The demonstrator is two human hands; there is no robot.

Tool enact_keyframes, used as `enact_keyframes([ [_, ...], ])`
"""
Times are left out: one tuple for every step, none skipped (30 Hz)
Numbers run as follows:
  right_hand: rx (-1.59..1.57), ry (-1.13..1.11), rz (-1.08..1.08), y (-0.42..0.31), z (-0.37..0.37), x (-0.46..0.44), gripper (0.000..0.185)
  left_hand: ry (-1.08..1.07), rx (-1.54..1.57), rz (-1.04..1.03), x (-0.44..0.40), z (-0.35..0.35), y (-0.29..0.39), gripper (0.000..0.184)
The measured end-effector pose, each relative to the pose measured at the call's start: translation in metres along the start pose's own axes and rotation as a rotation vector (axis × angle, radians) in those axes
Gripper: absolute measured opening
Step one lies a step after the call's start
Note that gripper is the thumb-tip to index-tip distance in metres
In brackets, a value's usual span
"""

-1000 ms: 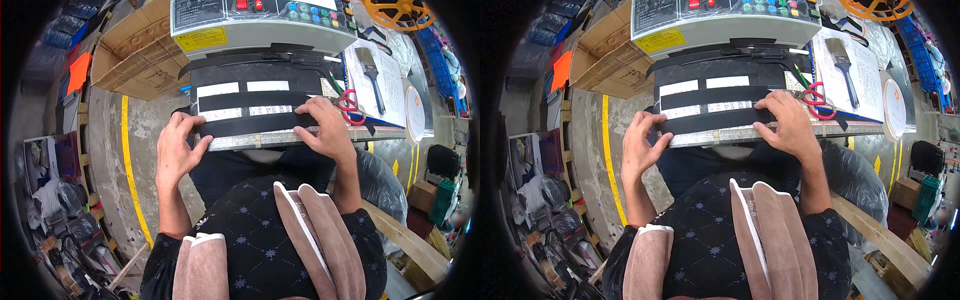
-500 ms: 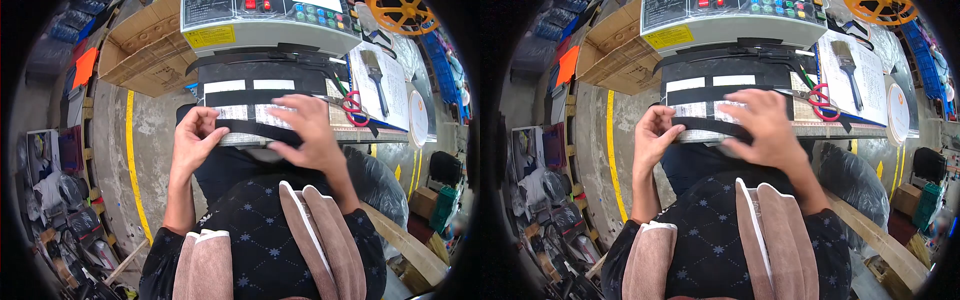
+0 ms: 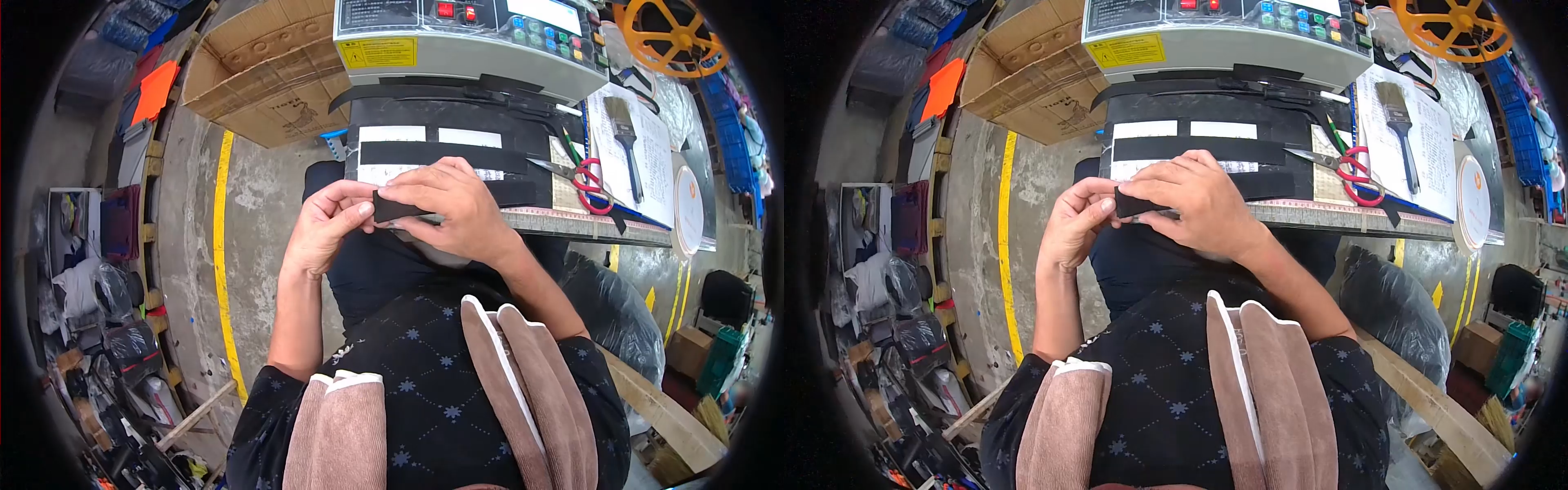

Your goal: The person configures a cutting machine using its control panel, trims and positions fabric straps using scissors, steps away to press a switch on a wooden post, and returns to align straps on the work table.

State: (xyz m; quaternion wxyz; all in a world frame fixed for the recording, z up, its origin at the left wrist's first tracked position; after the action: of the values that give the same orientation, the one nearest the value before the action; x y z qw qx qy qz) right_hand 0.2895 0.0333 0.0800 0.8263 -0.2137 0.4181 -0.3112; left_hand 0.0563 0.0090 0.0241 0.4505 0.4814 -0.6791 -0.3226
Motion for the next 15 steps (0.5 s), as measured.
enact_keyframes([
  [-0.005, -0.012, -0.008, -0.0011, 0.0009, 0.0002, 0.049, -0.026, 0.009, 0.005, -0.0006, -0.0017, 0.0007, 0.027],
  [-0.011, -0.011, -0.007, -0.0018, 0.0020, 0.0003, 0.049, -0.035, -0.001, 0.002, -0.0005, -0.0033, 0.0021, 0.028],
  [-0.017, -0.011, -0.005, -0.0023, 0.0029, 0.0001, 0.049, -0.044, -0.011, -0.001, -0.0005, -0.0052, 0.0040, 0.029],
  [-0.023, -0.010, -0.003, -0.0028, 0.0032, -0.0001, 0.049, -0.051, -0.022, -0.005, -0.0005, -0.0060, 0.0052, 0.029],
  [-0.030, 0.004, -0.014, -0.0031, 0.0026, 0.0006, 0.049, -0.061, -0.016, -0.012, -0.0002, -0.0056, 0.0052, 0.029],
  [-0.038, 0.018, -0.025, -0.0036, 0.0011, 0.0022, 0.049, -0.070, -0.009, -0.019, 0.0002, -0.0048, 0.0048, 0.030],
  [-0.046, 0.032, -0.036, -0.0041, 0.0004, 0.0029, 0.049, -0.080, -0.003, -0.026, 0.0004, -0.0045, 0.0049, 0.030],
  [-0.041, 0.039, -0.037, -0.0050, 0.0003, 0.0033, 0.048, -0.074, 0.001, -0.027, 0.0007, -0.0047, 0.0051, 0.030],
  [-0.036, 0.046, -0.039, -0.0058, 0.0004, 0.0039, 0.048, -0.069, 0.006, -0.026, 0.0011, -0.0055, 0.0052, 0.031],
  [-0.031, 0.053, -0.041, -0.0062, 0.0007, 0.0042, 0.047, -0.065, 0.011, -0.026, 0.0012, -0.0062, 0.0053, 0.031],
  [-0.028, 0.054, -0.041, -0.0058, 0.0002, 0.0051, 0.047, -0.060, 0.006, -0.030, 0.0019, -0.0064, 0.0049, 0.031],
  [-0.026, 0.055, -0.041, -0.0049, -0.0007, 0.0066, 0.046, -0.055, 0.002, -0.034, 0.0027, -0.0064, 0.0042, 0.032],
  [-0.023, 0.056, -0.041, -0.0046, -0.0011, 0.0075, 0.046, -0.051, -0.003, -0.037, 0.0031, -0.0063, 0.0037, 0.032],
  [-0.018, 0.055, -0.047, -0.0047, -0.0013, 0.0075, 0.046, -0.054, -0.007, -0.040, 0.0029, -0.0059, 0.0030, 0.032],
  [-0.013, 0.054, -0.053, -0.0051, -0.0019, 0.0073, 0.045, -0.058, -0.012, -0.044, 0.0026, -0.0049, 0.0022, 0.032],
])
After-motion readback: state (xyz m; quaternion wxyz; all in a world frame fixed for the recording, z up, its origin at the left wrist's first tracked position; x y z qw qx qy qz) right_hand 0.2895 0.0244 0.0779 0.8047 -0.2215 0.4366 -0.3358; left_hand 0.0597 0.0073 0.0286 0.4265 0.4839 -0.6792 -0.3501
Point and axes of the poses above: each hand's wrist, its own x-axis away from the middle knuckle, its own z-axis out of the back of the hand, y = z × x, the point moved 4 cm from there along -x, towards the middle knuckle, and after that the axes turned 8 degrees about y, right-handed, at the moved point
